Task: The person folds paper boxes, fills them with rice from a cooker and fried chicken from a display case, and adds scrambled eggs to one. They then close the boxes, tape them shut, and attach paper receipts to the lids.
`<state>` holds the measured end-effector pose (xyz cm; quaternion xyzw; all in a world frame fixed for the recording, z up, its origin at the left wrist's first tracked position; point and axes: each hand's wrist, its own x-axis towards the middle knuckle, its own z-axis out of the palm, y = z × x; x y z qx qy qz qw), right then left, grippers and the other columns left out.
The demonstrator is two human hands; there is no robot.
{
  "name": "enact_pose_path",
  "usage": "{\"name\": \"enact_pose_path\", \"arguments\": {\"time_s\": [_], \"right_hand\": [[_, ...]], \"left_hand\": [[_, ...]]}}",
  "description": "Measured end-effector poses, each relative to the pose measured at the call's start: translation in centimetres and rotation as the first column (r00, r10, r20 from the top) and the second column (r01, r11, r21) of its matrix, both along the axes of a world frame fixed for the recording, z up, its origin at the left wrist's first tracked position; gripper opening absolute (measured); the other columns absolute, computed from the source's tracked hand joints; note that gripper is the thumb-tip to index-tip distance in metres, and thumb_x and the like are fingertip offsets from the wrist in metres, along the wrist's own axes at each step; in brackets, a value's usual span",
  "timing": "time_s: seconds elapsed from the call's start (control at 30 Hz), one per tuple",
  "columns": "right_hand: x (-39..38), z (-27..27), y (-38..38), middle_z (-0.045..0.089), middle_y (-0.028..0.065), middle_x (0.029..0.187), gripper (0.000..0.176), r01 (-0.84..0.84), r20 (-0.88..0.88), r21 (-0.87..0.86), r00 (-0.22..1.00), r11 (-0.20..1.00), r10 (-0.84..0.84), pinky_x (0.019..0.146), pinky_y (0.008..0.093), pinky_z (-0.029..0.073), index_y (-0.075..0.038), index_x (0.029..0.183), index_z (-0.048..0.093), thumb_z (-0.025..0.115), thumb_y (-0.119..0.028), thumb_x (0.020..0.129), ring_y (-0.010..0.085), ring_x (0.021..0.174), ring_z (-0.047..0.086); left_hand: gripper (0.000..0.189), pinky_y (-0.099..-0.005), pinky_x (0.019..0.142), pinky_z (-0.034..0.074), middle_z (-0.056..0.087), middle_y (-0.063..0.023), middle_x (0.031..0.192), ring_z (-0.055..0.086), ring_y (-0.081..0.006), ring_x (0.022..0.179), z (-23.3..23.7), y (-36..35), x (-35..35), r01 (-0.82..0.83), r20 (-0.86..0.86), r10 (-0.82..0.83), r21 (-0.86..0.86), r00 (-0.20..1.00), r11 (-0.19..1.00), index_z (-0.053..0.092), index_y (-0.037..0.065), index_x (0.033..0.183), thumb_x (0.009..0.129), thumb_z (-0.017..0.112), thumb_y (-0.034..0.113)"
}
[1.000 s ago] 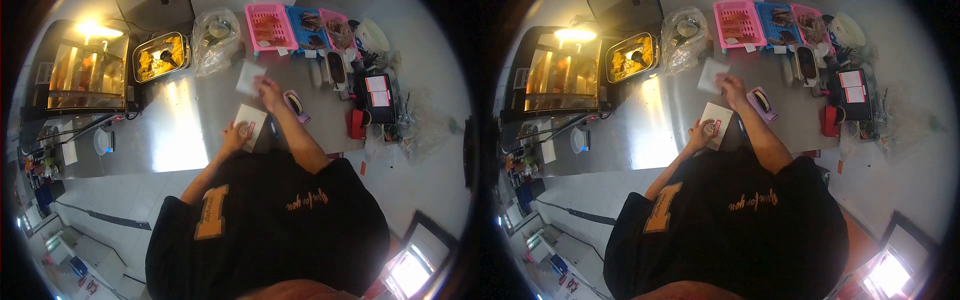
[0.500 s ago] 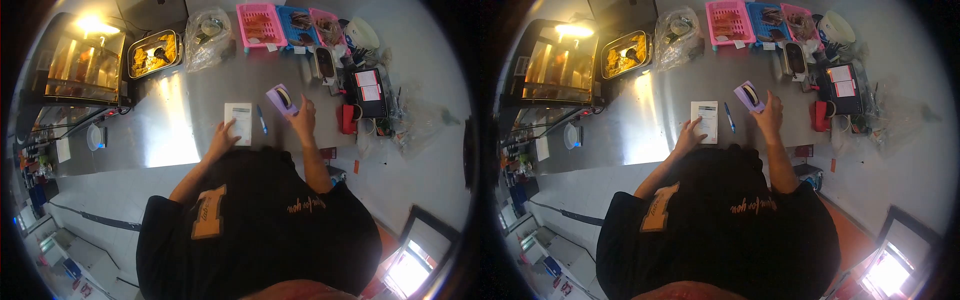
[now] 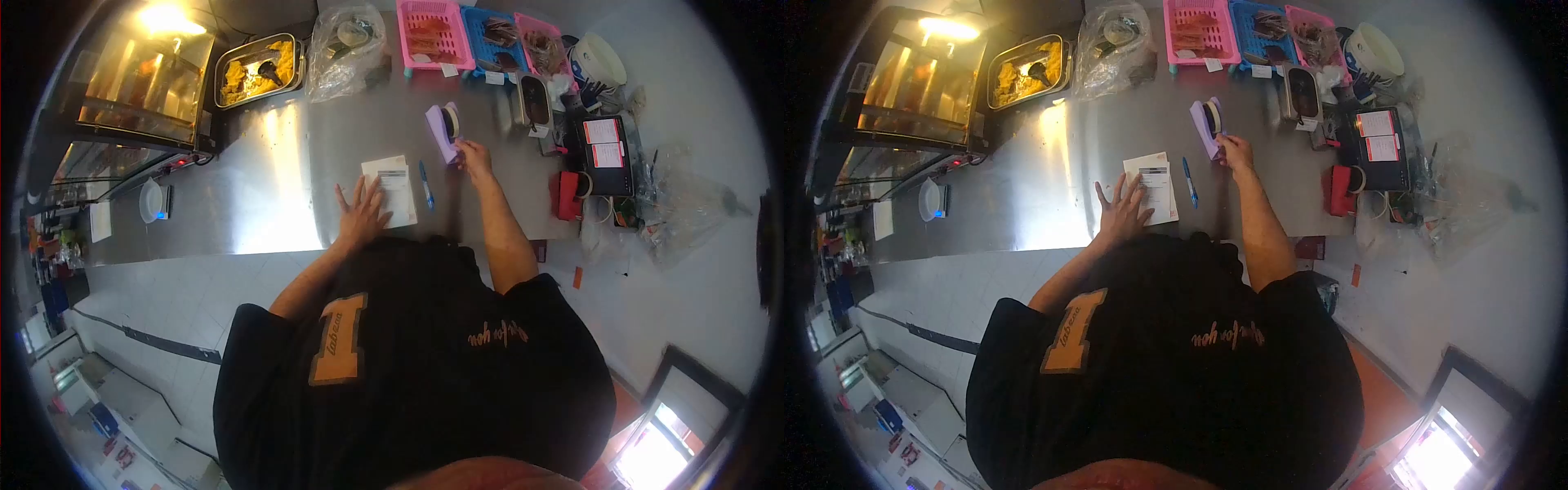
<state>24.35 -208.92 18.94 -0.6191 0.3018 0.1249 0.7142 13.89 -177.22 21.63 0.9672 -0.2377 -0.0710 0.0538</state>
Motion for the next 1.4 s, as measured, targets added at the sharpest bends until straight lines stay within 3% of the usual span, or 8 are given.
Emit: {"name": "enact_pose_path", "arguments": {"time_s": [0.13, 0.33, 0.4, 0.53, 0.63, 0.93, 1.2, 1.4], "right_hand": [[-3.2, -3.9, -1.1, 0.066, 0.0064, 0.087, 0.016, 0.249, 0.212, 0.427, 0.907, 0.869, -0.364, 0.075, 0.0317, 0.052, -0.002, 0.097, 0.067, 0.070, -0.011, 0.085, 0.0182, 0.080, 0.062], [-3.7, -7.2, -1.3, 0.065, 0.0079, 0.091, 0.013, 0.084, 0.099, -0.951, 0.995, 0.298, 0.035, 0.072, 0.0332, 0.054, 0.001, 0.084, 0.063, 0.071, -0.010, 0.082, 0.0195, 0.082, 0.064], [-3.3, -6.0, -1.5, 0.064, 0.0065, 0.083, 0.012, 0.284, -0.001, -0.443, 0.948, 0.850, -0.317, 0.064, 0.0318, 0.053, 0.000, 0.079, 0.064, 0.070, -0.009, 0.081, 0.0182, 0.074, 0.063], [-4.0, -5.1, -4.6, 0.061, 0.0025, 0.068, 0.007, 0.240, -0.332, 0.289, 0.933, 0.927, -0.138, 0.046, 0.0285, 0.047, -0.002, 0.078, 0.065, 0.070, -0.007, 0.081, 0.0152, 0.054, 0.058], [-4.7, -5.6, -3.6, 0.056, -0.0008, 0.062, 0.008, -0.026, -0.400, -0.337, 0.909, 0.941, -0.118, 0.039, 0.0273, 0.040, -0.003, 0.085, 0.067, 0.070, -0.011, 0.084, 0.0111, 0.044, 0.049], [-1.1, -1.0, 16.0, 0.059, 0.0046, 0.059, 0.032, -0.349, -0.117, -0.034, 0.932, 0.936, 0.344, 0.040, 0.0334, 0.042, 0.001, 0.087, 0.070, 0.072, -0.031, 0.086, 0.0150, 0.046, 0.056], [-2.5, -0.1, 9.5, 0.071, 0.0191, 0.086, 0.043, -0.750, -0.486, -0.616, 0.603, 0.241, 0.633, 0.079, 0.0410, 0.054, -0.001, 0.091, 0.072, 0.081, -0.037, 0.071, 0.0322, 0.086, 0.070], [0.0, -1.1, -2.4, 0.068, 0.0120, 0.086, 0.031, 0.093, 0.247, -0.818, 0.948, 0.567, 0.201, 0.069, 0.0385, 0.051, -0.004, 0.097, 0.069, 0.074, -0.030, 0.080, 0.0261, 0.080, 0.066]], "left_hand": [[0.058, -0.0778, 0.105, -0.003, 0.033, -0.0065, 0.153, 0.021, -0.0299, 0.146, -0.8, -0.3, 0.2, -0.040, 0.010, 0.041, -0.073, 0.999, 0.996, 0.048, 0.018, 0.139, 0.091, 0.056, 0.050], [0.067, -0.0762, 0.107, -0.002, 0.038, -0.0122, 0.149, 0.026, -0.0315, 0.143, -0.9, 0.2, -0.5, -0.009, 0.050, 0.015, -0.121, 0.999, 0.993, 0.040, 0.023, 0.146, 0.089, 0.056, 0.054], [0.070, -0.0760, 0.107, -0.002, 0.038, -0.0125, 0.148, 0.026, -0.0321, 0.143, -1.0, 0.5, -0.1, 0.004, 0.052, 0.002, -0.112, 0.999, 0.994, 0.039, 0.023, 0.147, 0.088, 0.056, 0.056], [0.073, -0.0764, 0.107, -0.001, 0.037, -0.0124, 0.150, 0.025, -0.0332, 0.144, -1.8, 1.1, -0.2, 0.037, 0.060, -0.030, -0.123, 0.998, 0.992, 0.038, 0.023, 0.148, 0.087, 0.057, 0.058], [0.074, -0.0766, 0.107, -0.001, 0.036, -0.0127, 0.151, 0.024, -0.0339, 0.144, -2.1, 1.2, 0.0, 0.065, 0.065, -0.057, -0.127, 0.996, 0.990, 0.038, 0.023, 0.148, 0.086, 0.056, 0.059], [0.076, -0.0768, 0.105, -0.006, 0.039, -0.0114, 0.149, 0.023, -0.0331, 0.145, -2.5, 1.3, 0.7, 0.088, 0.044, -0.087, -0.011, 0.995, 0.996, 0.033, 0.027, 0.151, 0.087, 0.050, 0.065], [0.068, -0.0775, 0.105, -0.003, 0.045, -0.0106, 0.139, 0.027, -0.0325, 0.141, -0.5, 0.8, 2.1, -0.007, -0.043, 0.001, -0.151, 0.999, 0.989, 0.050, 0.022, 0.140, 0.085, 0.057, 0.061], [0.059, -0.0767, 0.106, 0.004, 0.039, -0.0100, 0.143, 0.023, -0.0338, 0.142, -1.5, 0.4, 8.2, -0.300, -0.174, 0.279, -0.108, 0.944, 0.948, 0.052, 0.029, 0.137, 0.084, 0.066, 0.051]]}}
